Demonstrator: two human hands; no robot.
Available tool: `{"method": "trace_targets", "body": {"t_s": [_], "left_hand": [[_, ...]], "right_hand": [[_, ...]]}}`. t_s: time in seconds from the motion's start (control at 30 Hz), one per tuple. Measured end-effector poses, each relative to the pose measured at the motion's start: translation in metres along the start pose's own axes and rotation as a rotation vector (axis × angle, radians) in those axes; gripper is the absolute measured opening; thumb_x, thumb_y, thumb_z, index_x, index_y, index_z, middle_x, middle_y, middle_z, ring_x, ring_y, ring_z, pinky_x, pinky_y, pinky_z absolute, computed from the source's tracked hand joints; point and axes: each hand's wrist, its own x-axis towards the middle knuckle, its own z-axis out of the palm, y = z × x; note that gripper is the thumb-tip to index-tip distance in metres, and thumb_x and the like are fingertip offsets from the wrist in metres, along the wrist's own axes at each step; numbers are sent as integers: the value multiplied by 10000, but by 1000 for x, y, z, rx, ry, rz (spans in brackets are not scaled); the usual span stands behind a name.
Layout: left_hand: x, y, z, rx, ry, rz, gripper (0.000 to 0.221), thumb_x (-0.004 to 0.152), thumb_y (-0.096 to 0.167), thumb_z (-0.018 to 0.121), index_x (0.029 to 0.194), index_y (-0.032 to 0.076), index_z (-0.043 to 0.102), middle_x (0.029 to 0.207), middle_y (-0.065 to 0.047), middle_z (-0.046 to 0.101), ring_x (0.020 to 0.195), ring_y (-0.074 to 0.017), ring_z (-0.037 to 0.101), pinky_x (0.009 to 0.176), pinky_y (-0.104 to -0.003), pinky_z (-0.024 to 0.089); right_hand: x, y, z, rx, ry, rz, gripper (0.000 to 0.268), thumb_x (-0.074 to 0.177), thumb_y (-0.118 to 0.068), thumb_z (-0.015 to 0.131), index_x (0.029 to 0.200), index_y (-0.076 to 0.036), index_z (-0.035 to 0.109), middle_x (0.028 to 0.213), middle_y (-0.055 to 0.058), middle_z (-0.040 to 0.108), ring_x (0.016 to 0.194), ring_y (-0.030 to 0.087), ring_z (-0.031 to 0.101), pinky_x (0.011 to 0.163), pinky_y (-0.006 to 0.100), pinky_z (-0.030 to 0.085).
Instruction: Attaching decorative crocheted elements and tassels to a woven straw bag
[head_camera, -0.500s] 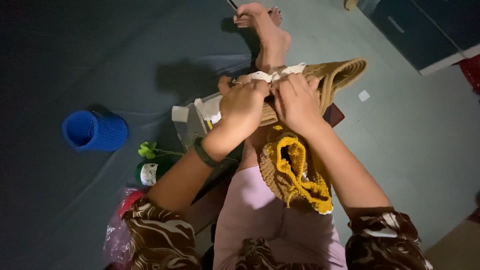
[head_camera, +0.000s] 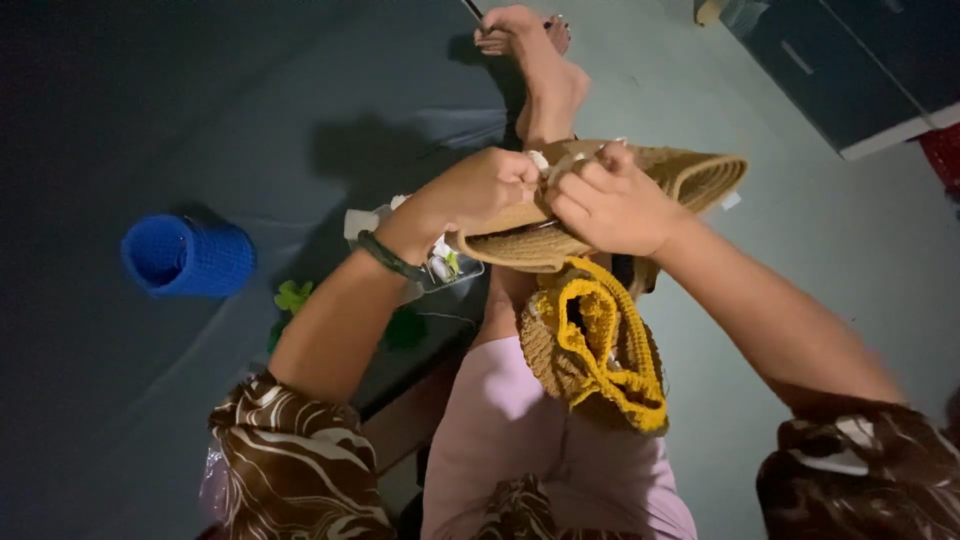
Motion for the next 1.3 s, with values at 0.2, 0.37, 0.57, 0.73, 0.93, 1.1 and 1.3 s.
{"method": "trace_targets", "body": {"t_s": [0.2, 0.37, 0.57, 0.73, 0.93, 1.1, 1.3], "left_hand": [[3, -6, 3, 85, -79, -73, 338, 798, 376, 702, 1081, 207, 778, 944, -42, 793, 886, -204, 719, 733, -363, 533], [-9, 30, 3, 183, -3, -102, 402, 764, 380, 695, 1119, 203, 761, 975, -40, 794, 962, -226, 745, 782, -366, 563], [-21, 56, 19, 497, 110, -152, 339, 794, 469, 676, 1098, 328, 722, 1056, 87, 762, 1072, -183, 711, 936, -428, 435], [-32, 55, 41, 707, 151, -85, 283, 842, 410, 688, 1087, 269, 700, 1075, 28, 737, 1141, -238, 660, 1033, -543, 298], [-36, 33, 66, 729, 293, 183, 180, 827, 345, 642, 945, 208, 635, 1017, -42, 622, 1071, -281, 639, 933, -481, 408], [-47, 63, 72, 1001, 768, 547, 69, 881, 172, 659, 886, 108, 632, 830, -62, 534, 825, -297, 630, 710, -400, 510], [-43, 62, 79, 1092, 999, 543, 104, 862, 172, 703, 818, 146, 612, 789, -43, 499, 698, -256, 607, 646, -354, 491]], "right_hand": [[-20, 0, 7, 172, -51, 47, 182, 1046, -189, 513, 877, -131, 549, 831, 10, 412, 801, 229, 412, 853, 446, 329], [-19, -11, -1, 367, -45, 337, 206, 1057, -227, 575, 892, -106, 602, 824, -19, 420, 787, 211, 393, 812, 418, 347], [-31, -23, -3, 625, -46, 653, 147, 1038, -184, 642, 938, -85, 685, 808, 74, 510, 814, 298, 438, 840, 420, 348], [-27, -31, -17, 756, -221, 893, 74, 956, -132, 733, 916, -71, 721, 830, 142, 608, 892, 317, 502, 872, 435, 336], [-38, -41, -20, 804, -319, 1120, 85, 920, -128, 710, 950, -49, 720, 859, 162, 683, 963, 358, 570, 928, 457, 318], [-35, -53, -27, 744, -287, 1349, 63, 897, -225, 725, 892, -174, 761, 813, 60, 698, 875, 263, 688, 797, 363, 459], [-19, -82, -27, 932, 44, 1567, 129, 995, -133, 655, 960, -39, 736, 766, 68, 620, 818, 140, 567, 694, 295, 440]]}}
